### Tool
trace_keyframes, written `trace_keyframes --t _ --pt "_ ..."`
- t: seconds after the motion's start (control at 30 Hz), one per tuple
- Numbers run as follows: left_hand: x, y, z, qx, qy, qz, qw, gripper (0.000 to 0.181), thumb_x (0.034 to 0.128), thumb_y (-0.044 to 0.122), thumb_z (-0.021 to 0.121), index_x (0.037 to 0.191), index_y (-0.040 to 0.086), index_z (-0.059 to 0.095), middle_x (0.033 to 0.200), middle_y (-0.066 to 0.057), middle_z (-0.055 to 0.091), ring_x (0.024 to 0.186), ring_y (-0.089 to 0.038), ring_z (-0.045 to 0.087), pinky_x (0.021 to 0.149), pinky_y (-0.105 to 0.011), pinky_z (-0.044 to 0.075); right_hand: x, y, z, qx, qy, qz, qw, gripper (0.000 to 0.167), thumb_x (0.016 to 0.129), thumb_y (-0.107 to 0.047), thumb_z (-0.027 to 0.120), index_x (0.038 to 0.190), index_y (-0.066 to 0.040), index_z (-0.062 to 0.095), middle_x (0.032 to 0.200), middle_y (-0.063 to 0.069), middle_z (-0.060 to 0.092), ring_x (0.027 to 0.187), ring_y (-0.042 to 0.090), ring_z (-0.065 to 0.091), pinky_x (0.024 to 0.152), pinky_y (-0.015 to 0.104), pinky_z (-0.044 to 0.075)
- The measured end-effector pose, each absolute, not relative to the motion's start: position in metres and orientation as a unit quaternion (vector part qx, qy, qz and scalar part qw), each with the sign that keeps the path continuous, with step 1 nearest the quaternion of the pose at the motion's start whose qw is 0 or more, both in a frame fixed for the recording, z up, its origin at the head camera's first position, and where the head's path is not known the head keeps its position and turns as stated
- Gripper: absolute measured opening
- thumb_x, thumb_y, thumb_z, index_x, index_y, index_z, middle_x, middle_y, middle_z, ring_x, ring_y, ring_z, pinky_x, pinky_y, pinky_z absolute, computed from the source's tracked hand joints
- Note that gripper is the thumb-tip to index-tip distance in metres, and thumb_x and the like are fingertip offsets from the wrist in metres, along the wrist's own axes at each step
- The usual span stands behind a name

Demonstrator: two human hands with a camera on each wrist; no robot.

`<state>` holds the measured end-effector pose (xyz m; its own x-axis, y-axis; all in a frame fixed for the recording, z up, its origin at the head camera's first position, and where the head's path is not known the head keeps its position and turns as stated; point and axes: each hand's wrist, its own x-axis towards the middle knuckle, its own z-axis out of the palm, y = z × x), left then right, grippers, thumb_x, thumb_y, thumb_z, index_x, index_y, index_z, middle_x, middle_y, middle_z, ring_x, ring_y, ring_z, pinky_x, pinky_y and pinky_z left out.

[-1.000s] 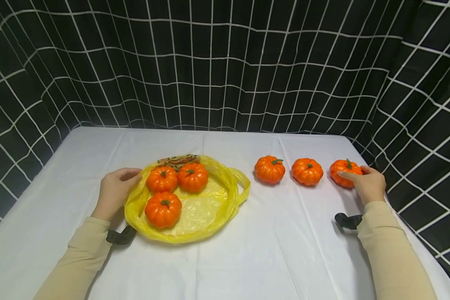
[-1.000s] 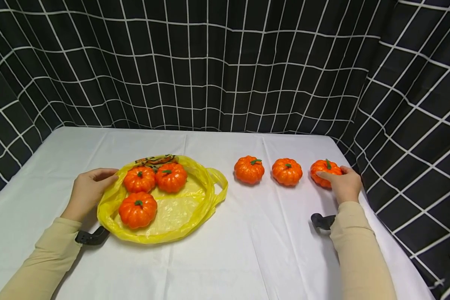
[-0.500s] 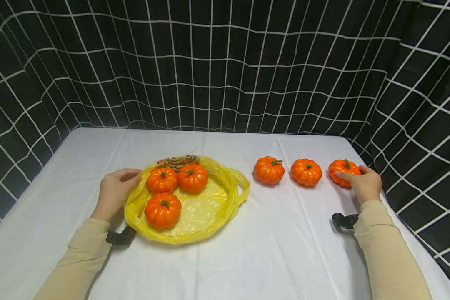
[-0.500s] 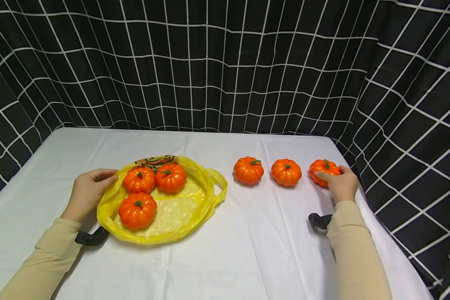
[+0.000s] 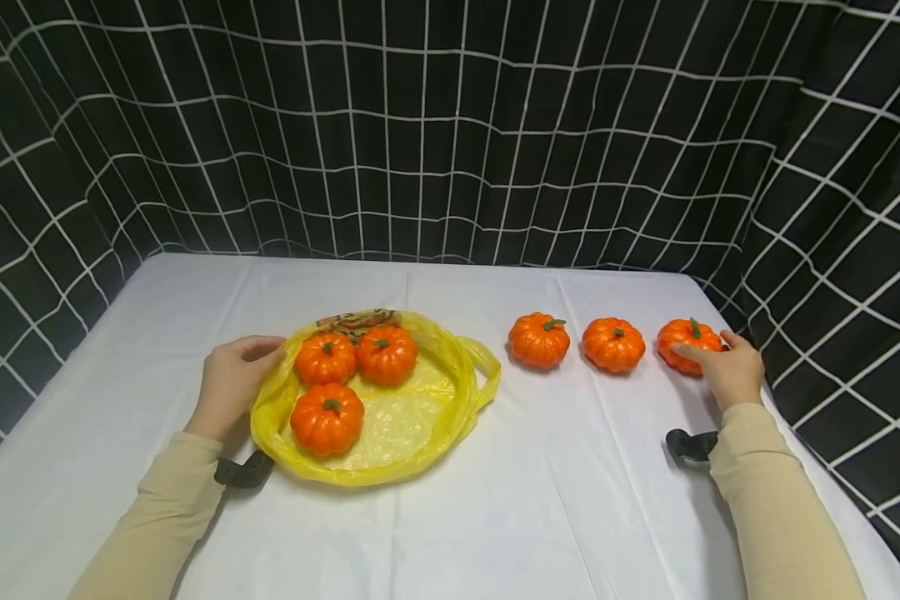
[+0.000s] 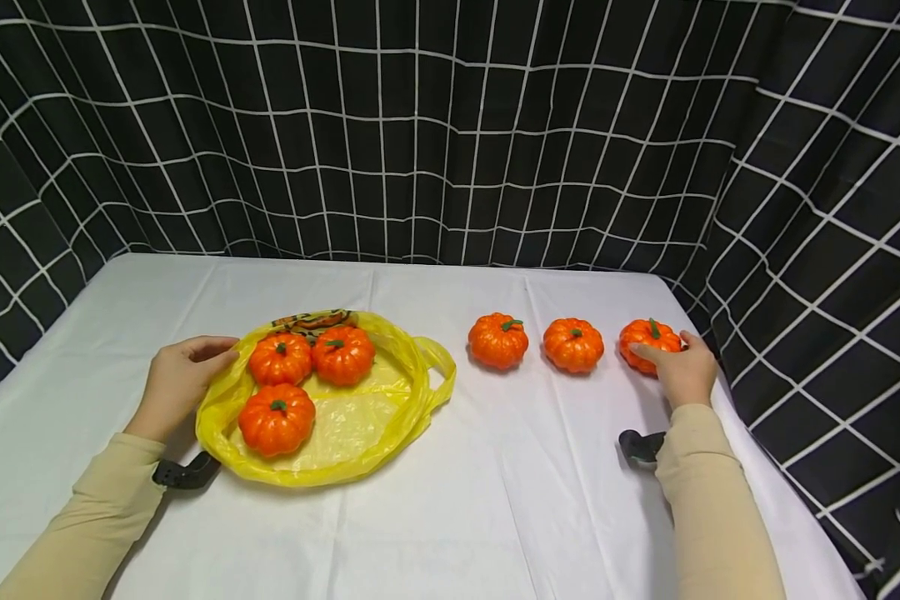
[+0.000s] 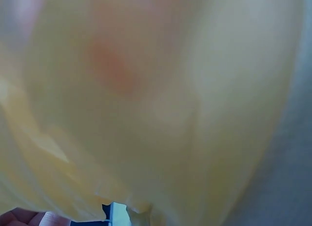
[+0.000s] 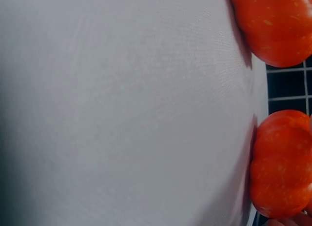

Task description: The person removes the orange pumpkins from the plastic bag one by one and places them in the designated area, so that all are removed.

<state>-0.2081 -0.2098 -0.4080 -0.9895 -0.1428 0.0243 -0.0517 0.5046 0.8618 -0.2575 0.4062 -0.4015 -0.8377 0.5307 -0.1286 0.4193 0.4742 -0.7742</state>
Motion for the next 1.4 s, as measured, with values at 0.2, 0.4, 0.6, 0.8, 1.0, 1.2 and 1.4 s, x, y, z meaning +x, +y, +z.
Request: trace_keyframes --t 0.2,0.4,0.6,0.8,1.0,1.2,1.4 --pt "-0.209 -0.207 -0.409 0.055 -0.867 -0.494 0.041 0.036 0.0984 0.023 0.059 0.126 0.001 0.065 0.129 -0.023 0.065 0.126 -0.037 0.057 0.107 -0.048 0.049 -0.248 0.400 -0.395 -0.269 -0.846 0.449 0.099 0.086 0.092 -0.039 0.066 0.158 -0.009 0.020 0.166 0.016 0.018 0.153 0.034 0.019 0.126 0.046 0.021" --pt "-0.207 -0.208 -0.407 0.052 -0.874 -0.481 0.047 0.035 0.0983 0.022 0.059 0.126 0.001 0.065 0.128 -0.023 0.066 0.126 -0.037 0.057 0.108 -0.050 0.047 -0.232 0.362 -0.374 -0.232 -0.844 0.463 0.141 0.086 0.088 -0.036 0.074 0.158 -0.018 0.027 0.165 0.007 0.026 0.152 0.026 0.026 0.126 0.041 0.023" --pt "-0.208 -0.211 -0.407 0.049 -0.875 -0.479 0.051 0.035 0.0981 0.022 0.060 0.126 0.001 0.066 0.127 -0.023 0.066 0.126 -0.037 0.058 0.108 -0.049 0.047 -0.212 0.314 -0.359 -0.167 -0.839 0.500 0.137 0.086 0.086 -0.028 0.078 0.156 -0.015 0.030 0.162 0.009 0.034 0.147 0.024 0.036 0.122 0.037 0.032" --pt "-0.207 -0.211 -0.408 0.052 -0.875 -0.479 0.051 0.035 0.0979 0.022 0.060 0.125 0.001 0.066 0.127 -0.022 0.067 0.125 -0.037 0.058 0.108 -0.049 0.047 -0.195 0.270 -0.353 -0.073 -0.846 0.518 0.106 0.081 0.085 -0.021 0.080 0.153 -0.007 0.037 0.158 0.013 0.039 0.148 0.024 0.035 0.122 0.037 0.031" --pt "-0.207 -0.210 -0.408 0.058 -0.871 -0.486 0.049 0.035 0.0980 0.022 0.060 0.126 0.001 0.065 0.128 -0.022 0.066 0.125 -0.036 0.058 0.106 -0.047 0.049 -0.186 0.229 -0.354 -0.004 -0.843 0.536 0.052 0.082 0.081 -0.022 0.083 0.150 -0.005 0.040 0.155 0.011 0.043 0.145 0.023 0.041 0.117 0.034 0.036" --pt "-0.207 -0.209 -0.408 0.054 -0.871 -0.485 0.054 0.035 0.0978 0.022 0.060 0.126 0.001 0.066 0.127 -0.022 0.067 0.124 -0.036 0.059 0.104 -0.047 0.050 -0.184 0.198 -0.359 0.019 -0.839 0.544 0.011 0.081 0.079 -0.020 0.084 0.148 -0.005 0.043 0.153 0.013 0.046 0.143 0.027 0.044 0.118 0.042 0.038" --pt "-0.208 -0.212 -0.410 0.051 -0.872 -0.484 0.058 0.035 0.0978 0.021 0.060 0.125 0.001 0.066 0.126 -0.022 0.067 0.123 -0.036 0.059 0.104 -0.047 0.050 -0.187 0.169 -0.363 0.037 -0.824 0.565 -0.013 0.079 0.078 -0.014 0.084 0.146 -0.007 0.045 0.151 0.011 0.049 0.141 0.028 0.047 0.113 0.039 0.043"
